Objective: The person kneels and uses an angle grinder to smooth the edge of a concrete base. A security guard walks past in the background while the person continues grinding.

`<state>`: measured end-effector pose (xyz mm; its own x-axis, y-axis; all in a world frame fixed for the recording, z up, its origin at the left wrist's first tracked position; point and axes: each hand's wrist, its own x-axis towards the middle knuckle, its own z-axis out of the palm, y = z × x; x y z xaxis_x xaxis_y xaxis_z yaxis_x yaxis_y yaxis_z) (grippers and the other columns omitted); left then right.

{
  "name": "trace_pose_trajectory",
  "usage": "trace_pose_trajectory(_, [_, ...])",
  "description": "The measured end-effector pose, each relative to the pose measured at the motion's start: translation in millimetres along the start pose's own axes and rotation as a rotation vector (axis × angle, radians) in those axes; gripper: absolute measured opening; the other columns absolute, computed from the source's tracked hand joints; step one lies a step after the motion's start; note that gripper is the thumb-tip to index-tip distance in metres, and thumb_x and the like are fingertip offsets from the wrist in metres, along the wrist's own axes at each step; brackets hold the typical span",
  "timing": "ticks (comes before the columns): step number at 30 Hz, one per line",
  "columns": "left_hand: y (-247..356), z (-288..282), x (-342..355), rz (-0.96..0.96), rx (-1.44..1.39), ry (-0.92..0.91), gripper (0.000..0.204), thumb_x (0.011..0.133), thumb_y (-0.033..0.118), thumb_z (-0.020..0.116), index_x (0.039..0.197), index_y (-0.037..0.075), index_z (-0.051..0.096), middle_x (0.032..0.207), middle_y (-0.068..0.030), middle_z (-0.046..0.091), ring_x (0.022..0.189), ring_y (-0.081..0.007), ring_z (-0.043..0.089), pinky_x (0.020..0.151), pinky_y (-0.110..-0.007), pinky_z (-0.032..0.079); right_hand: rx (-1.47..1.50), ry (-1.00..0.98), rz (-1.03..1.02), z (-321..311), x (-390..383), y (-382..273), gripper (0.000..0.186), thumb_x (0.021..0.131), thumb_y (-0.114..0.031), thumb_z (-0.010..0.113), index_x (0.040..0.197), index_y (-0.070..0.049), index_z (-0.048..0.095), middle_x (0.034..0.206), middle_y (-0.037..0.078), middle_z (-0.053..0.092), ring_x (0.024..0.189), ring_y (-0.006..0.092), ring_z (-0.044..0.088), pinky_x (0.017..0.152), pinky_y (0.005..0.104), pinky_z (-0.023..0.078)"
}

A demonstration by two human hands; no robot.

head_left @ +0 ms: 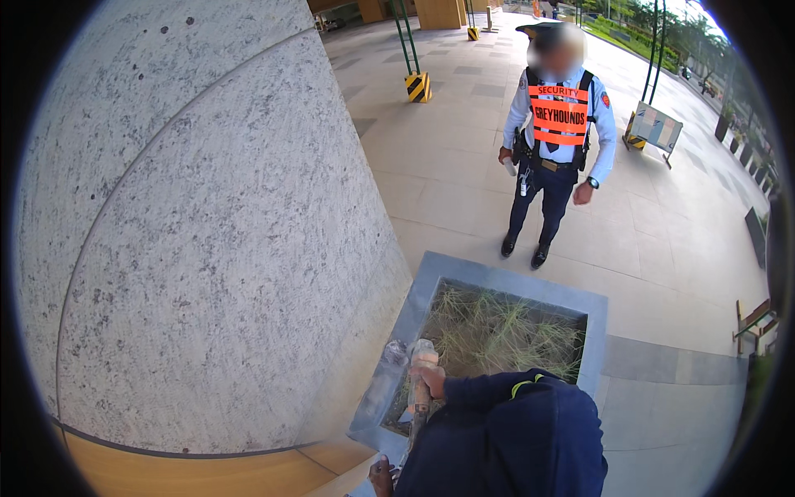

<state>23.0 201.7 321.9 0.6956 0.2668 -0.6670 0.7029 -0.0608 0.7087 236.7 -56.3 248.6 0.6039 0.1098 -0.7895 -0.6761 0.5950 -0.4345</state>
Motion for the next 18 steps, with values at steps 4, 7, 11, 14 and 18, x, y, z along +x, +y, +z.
trace_pose_trajectory(4, [-41.7,0.9,5.5,-0.089,-0.019,-0.021,0.058,0.090,0.038,0.079,0.128,-0.002,0.064,0.112,-0.0174,0.073,0.098,-0.0258,0.071,0.082,-0.039,0.057,0.013,0.106,-0.057,-26.1,4.9,7.1,0.047,0.078,-0.020,0.084,0.116,-0.004,0.061,0.103,0.012,0.066,0.093,0.0306,0.069,0.083,0.0523,0.057])
trace_pose_trajectory(7, [-55.7,4.0,9.5,-0.144,-0.025,-0.042,0.057,0.090,0.039,0.078,0.128,-0.002,0.064,0.112,-0.0173,0.073,0.098,-0.0258,0.071,0.082,-0.039,0.057,0.043,0.059,-0.043,-47.6,27.9,13.2,0.055,0.076,-0.020,0.086,0.120,0.002,0.061,0.107,0.014,0.067,0.094,0.0318,0.071,0.080,0.0522,0.058])
trace_pose_trajectory(11, [-70.9,5.2,6.1,-0.176,-0.031,-0.035,0.056,0.091,0.039,0.077,0.128,-0.002,0.065,0.112,-0.0172,0.073,0.098,-0.0258,0.071,0.083,-0.040,0.057,0.005,0.084,-0.045,-34.3,5.4,15.5,0.059,0.076,-0.022,0.087,0.122,0.003,0.060,0.107,0.015,0.067,0.093,0.0321,0.071,0.078,0.0516,0.059])
trace_pose_trajectory(14, [-70.8,13.5,5.6,-0.168,-0.037,-0.046,0.056,0.091,0.039,0.077,0.128,-0.001,0.065,0.112,-0.0171,0.073,0.098,-0.0259,0.071,0.083,-0.040,0.057,-0.003,0.165,-0.070,-24.6,-10.4,0.1,0.056,0.076,-0.021,0.087,0.120,0.001,0.061,0.106,0.014,0.067,0.093,0.0314,0.071,0.077,0.0518,0.059])
trace_pose_trajectory(18, [-73.5,29.7,2.3,-0.166,-0.056,-0.052,0.055,0.091,0.039,0.076,0.127,-0.001,0.066,0.113,-0.0170,0.073,0.098,-0.0259,0.071,0.083,-0.040,0.057,0.060,0.073,-0.117,-26.3,-3.1,-8.0,0.054,0.077,-0.019,0.085,0.122,-0.001,0.062,0.105,0.013,0.067,0.090,0.0300,0.070,0.077,0.0510,0.058])
